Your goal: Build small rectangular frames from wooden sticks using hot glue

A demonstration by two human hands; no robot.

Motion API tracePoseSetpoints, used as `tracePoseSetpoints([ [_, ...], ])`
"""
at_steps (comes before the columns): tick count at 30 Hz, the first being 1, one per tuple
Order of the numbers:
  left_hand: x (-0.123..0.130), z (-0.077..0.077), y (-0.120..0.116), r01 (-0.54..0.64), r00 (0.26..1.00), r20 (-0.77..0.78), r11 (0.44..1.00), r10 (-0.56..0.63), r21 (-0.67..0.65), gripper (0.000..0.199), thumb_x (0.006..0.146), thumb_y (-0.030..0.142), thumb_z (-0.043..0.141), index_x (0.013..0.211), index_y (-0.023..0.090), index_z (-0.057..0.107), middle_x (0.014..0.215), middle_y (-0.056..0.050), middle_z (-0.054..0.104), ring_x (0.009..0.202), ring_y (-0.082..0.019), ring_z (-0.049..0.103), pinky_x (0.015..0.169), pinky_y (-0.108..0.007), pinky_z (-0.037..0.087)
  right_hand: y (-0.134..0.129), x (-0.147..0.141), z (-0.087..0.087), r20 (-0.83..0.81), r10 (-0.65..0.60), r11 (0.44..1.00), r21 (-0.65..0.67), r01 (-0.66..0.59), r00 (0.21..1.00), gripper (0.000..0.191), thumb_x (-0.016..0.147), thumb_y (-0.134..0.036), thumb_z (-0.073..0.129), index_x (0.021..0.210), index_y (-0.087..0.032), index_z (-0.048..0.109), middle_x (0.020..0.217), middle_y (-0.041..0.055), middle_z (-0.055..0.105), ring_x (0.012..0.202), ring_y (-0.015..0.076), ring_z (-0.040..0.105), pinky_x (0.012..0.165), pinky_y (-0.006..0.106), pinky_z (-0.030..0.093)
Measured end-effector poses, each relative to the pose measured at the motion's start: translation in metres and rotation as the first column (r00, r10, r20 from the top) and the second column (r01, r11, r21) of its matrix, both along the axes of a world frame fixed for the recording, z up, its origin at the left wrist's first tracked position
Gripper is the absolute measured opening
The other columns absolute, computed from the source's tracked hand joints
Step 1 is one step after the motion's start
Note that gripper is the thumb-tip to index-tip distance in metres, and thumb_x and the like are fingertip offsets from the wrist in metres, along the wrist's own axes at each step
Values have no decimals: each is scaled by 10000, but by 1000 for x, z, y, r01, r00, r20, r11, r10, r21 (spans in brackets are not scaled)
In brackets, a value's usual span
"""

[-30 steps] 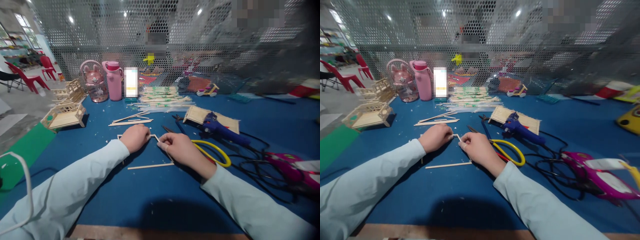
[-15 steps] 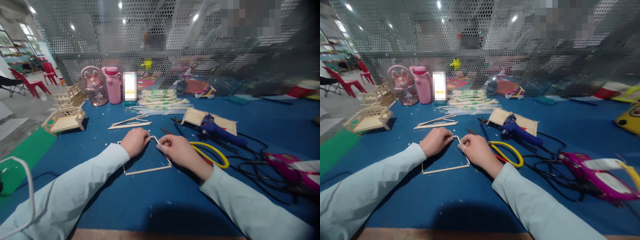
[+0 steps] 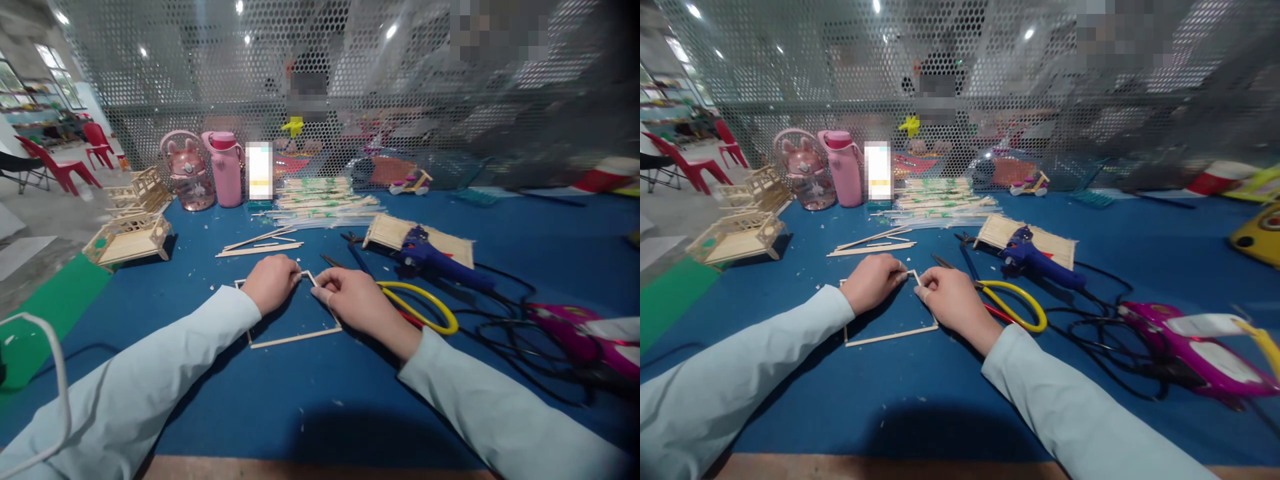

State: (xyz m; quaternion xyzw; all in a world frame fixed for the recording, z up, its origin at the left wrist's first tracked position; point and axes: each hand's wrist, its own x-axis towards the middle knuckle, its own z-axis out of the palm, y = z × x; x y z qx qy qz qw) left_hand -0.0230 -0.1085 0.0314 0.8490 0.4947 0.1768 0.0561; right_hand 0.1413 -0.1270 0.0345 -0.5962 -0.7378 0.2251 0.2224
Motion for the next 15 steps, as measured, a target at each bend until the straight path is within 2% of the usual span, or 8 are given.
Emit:
tracePoseSetpoints([
  [5, 1, -1, 0, -3, 1000, 2, 1000, 3, 0, 206, 838, 195, 493, 855, 153, 694, 835, -80, 681, 795, -192, 612, 732, -280, 456, 0, 1, 2, 23, 36, 999, 22, -37, 999, 155, 709, -292, 569, 769, -180, 660, 463, -40, 517, 435, 114, 460, 482, 243, 340],
  [15, 2, -1, 0, -19, 1000, 14, 1000, 19, -12, 202, 830, 183, 497, 847, 153, 696, 844, -81, 686, 807, -196, 617, 746, -285, 459, 0, 0, 1, 29, 47, 997, 61, -48, 998, 179, 705, -294, 572, 795, -176, 674, 510, -32, 526, 460, 111, 444, 490, 237, 336],
])
